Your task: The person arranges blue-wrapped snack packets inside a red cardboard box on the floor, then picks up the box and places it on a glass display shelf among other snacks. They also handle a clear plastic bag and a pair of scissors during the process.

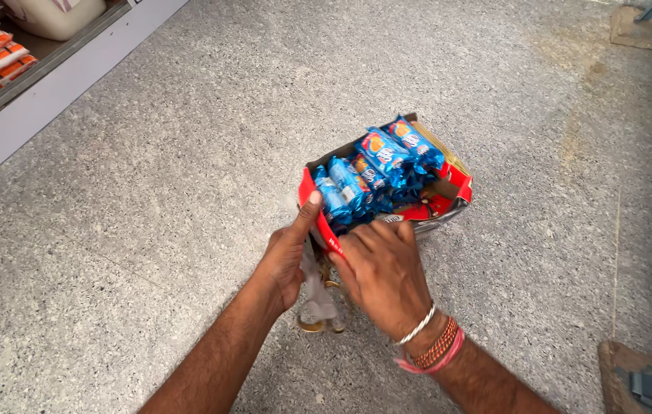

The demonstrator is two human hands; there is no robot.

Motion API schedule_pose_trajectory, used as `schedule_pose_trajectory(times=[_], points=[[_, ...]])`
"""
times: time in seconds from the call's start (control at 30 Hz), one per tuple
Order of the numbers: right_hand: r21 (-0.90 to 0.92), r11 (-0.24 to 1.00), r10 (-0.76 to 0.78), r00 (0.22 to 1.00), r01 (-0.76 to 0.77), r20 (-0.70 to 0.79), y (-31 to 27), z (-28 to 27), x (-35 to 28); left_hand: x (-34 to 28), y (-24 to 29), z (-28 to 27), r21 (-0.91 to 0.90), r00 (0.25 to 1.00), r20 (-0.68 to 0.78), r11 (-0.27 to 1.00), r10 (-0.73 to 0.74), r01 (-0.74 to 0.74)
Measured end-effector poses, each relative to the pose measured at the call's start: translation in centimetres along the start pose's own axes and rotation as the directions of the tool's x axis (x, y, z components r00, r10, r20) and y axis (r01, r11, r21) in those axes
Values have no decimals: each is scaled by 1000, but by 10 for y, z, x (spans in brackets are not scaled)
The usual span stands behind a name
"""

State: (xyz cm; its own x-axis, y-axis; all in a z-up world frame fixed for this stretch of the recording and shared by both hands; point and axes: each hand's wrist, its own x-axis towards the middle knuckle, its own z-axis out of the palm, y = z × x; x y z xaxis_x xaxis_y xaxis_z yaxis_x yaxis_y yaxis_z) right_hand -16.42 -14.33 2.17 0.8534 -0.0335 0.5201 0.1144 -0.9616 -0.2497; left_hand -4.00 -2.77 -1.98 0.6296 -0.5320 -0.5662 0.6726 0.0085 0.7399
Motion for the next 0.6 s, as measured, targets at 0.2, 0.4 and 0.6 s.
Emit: schedule_pose_trajectory(times=[0.2,0.4,0.6], points=[[35,998,-58,998,58,21,-6,-8,4,-15,8,10,-3,998,41,999,46,-46],[68,988,-133,987,140,-95,7,-19,13,-11,14,6,-180,992,124,984,30,-7],[154,979,171,945,-131,-280,66,-30,8,-8,25,-6,-85,995,45,993,91,-87]])
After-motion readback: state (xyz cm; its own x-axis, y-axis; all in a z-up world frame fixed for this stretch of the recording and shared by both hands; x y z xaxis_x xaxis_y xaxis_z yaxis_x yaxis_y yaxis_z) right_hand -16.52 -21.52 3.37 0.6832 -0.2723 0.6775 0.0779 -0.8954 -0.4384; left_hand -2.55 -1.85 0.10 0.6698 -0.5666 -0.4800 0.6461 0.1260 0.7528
